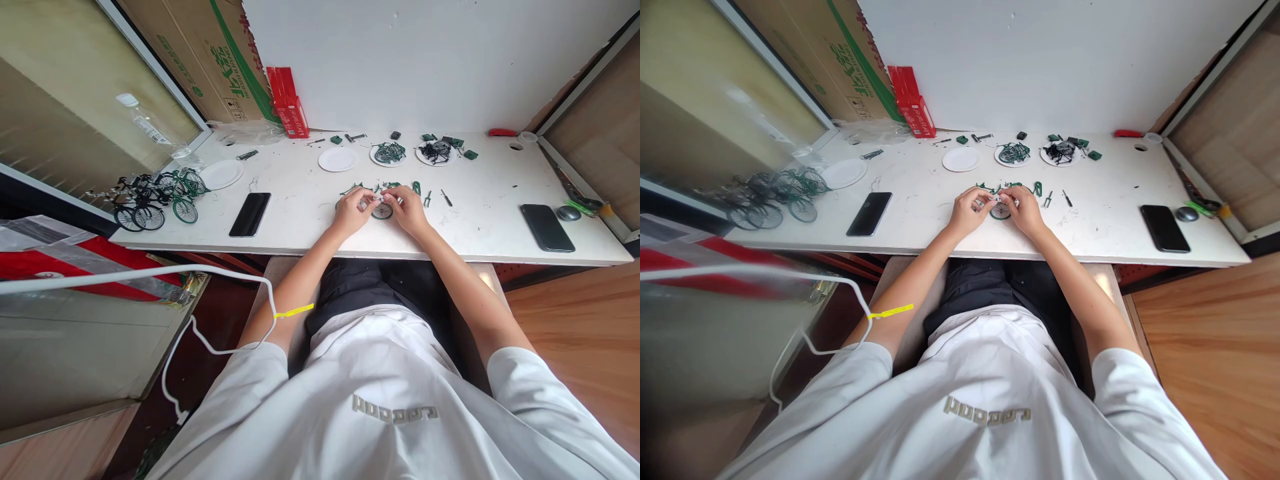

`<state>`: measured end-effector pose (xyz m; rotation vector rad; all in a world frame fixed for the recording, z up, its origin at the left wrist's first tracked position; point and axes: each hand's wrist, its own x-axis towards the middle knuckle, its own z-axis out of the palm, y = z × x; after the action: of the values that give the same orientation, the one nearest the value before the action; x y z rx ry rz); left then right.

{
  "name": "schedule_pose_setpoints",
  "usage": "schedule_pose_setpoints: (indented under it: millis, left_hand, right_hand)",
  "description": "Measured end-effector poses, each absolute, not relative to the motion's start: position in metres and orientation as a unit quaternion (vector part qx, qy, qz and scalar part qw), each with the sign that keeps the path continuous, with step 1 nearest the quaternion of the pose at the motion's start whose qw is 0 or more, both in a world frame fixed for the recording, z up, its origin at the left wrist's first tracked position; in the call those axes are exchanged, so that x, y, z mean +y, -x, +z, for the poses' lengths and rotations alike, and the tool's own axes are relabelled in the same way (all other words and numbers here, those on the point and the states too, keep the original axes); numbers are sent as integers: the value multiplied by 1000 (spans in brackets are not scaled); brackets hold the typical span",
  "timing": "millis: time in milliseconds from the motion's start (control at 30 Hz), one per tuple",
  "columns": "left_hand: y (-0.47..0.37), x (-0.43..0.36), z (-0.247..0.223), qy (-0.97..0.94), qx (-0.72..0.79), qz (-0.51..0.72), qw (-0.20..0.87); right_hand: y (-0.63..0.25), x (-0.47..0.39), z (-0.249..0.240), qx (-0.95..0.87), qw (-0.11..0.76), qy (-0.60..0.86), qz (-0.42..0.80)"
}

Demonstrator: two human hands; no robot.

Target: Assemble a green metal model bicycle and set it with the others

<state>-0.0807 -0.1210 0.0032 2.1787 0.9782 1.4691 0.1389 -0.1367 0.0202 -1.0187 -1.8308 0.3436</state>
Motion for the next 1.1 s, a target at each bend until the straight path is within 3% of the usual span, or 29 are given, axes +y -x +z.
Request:
schedule_pose_setpoints:
  millis: [300, 500, 800, 1000, 1100]
  left_hand:
    - [80, -121, 3, -774, 316, 519, 177]
    - [82, -121, -1, -775, 348, 505, 152]
    - [82, -122, -1, -779, 365, 494, 125]
    - [83, -122, 0, -783, 361, 491, 126]
    - [83, -121, -1, -784, 360, 491, 123]
  right_hand:
    - [-137, -142, 24, -743, 485, 427, 176]
    - [-152, -131, 28, -668, 583, 448, 116]
    - [-192, -121, 48, -625, 600, 441, 235]
    - [-201, -116, 47, -635, 589, 441, 237]
    - [-200, -115, 45, -606, 579, 432, 333]
